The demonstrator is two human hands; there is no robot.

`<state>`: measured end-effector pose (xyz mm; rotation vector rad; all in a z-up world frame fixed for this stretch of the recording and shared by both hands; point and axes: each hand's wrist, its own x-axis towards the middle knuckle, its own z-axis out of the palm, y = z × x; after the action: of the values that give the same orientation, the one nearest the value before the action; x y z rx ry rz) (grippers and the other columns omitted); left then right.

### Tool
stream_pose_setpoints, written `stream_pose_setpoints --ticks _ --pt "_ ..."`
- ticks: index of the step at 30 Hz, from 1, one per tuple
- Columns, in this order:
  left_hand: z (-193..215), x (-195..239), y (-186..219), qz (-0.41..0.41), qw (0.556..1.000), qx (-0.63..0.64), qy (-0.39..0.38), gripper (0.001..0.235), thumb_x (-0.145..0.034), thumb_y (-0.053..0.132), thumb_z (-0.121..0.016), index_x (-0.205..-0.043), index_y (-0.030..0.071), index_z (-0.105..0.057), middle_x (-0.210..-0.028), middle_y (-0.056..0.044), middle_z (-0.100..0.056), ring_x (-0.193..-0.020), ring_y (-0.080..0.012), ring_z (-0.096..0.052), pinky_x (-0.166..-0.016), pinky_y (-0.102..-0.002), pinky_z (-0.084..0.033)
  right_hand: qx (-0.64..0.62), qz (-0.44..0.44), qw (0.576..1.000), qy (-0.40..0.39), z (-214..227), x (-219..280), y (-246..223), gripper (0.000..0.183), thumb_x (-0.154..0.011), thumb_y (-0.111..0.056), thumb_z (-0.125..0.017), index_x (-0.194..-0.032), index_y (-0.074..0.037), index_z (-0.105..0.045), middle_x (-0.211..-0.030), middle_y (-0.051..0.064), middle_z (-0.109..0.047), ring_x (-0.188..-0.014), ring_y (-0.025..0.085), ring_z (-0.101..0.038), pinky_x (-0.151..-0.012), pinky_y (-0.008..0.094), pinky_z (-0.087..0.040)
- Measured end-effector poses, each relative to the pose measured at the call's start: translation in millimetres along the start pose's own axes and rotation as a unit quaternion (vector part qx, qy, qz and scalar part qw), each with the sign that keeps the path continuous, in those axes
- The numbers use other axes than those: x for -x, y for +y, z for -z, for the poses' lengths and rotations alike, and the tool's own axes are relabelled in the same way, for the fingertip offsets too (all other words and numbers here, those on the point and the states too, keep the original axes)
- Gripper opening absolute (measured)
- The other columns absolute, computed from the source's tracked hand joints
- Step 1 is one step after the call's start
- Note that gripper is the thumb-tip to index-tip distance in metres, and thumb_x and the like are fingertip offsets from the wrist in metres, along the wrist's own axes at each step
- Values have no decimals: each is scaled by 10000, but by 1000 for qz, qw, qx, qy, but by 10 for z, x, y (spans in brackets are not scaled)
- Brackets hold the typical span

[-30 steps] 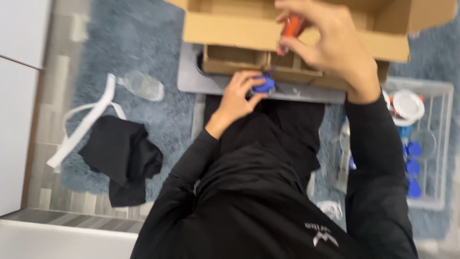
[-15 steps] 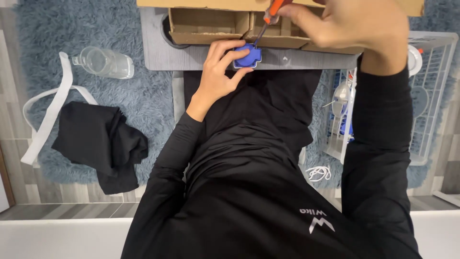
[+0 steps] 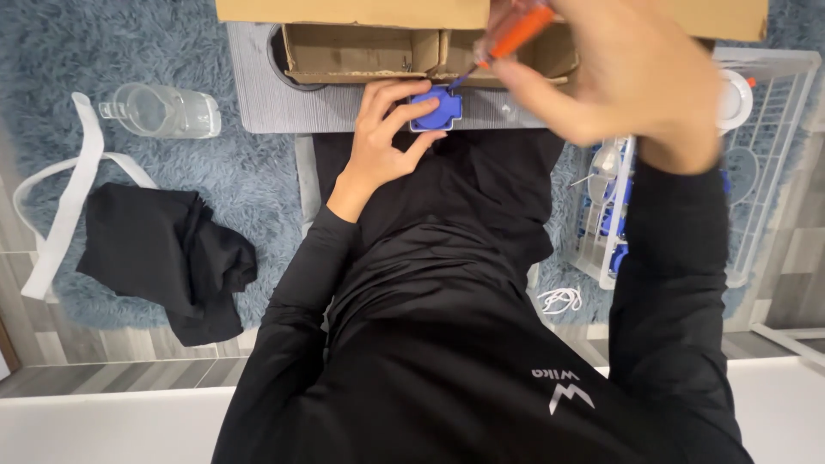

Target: Assembling small electrical components using a screwdriver and placing them into cardboard boxes.

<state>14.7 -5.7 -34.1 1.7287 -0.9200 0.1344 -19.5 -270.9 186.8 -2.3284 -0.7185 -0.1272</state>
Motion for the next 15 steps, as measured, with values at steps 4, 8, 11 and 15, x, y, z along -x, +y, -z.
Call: stream_pose_setpoints --ticks 4,8,11,15 --pt "-17 15 -52 7 1000 -11 -1 476 -832 103 -1034 -1234 136 -783 -1383 -32 -683 -1263 -288 -630 -1121 -433 -561 -150 -59 983 -88 161 -120 -177 698 -1030 288 -656 -1665 123 -419 -1432 309 -727 -1158 342 -763 -917 365 -607" --pt "-11 32 -51 16 1000 -18 -8 448 -832 115 -1036 -1218 127 -808 -1380 -37 -691 -1243 -302 -643 -1105 -430 -569 137 -34 989 54 -161 8 -86 580 -1087 -69 -1123 -1516 109 -775 -1148 151 -802 -870 271 -681 -766 369 -509" --pt "-23 31 -60 20 999 -24 -10 455 -814 117 -1061 -1203 130 -824 -1371 -43 -701 -1232 -288 -661 -1084 -411 -572 191 0 969 154 -442 59 60 490 -1065 -59 -1156 -1336 98 -778 -921 123 -772 -683 249 -595 -642 367 -474" --pt "15 11 -35 30 999 -25 -22 431 -826 125 -1054 -1195 119 -831 -1368 -60 -716 -1196 -266 -704 -1091 -420 -539 175 22 969 173 -466 25 77 396 -1046 -160 -1087 -1119 115 -811 -1023 200 -778 -811 327 -724 -692 405 -571"
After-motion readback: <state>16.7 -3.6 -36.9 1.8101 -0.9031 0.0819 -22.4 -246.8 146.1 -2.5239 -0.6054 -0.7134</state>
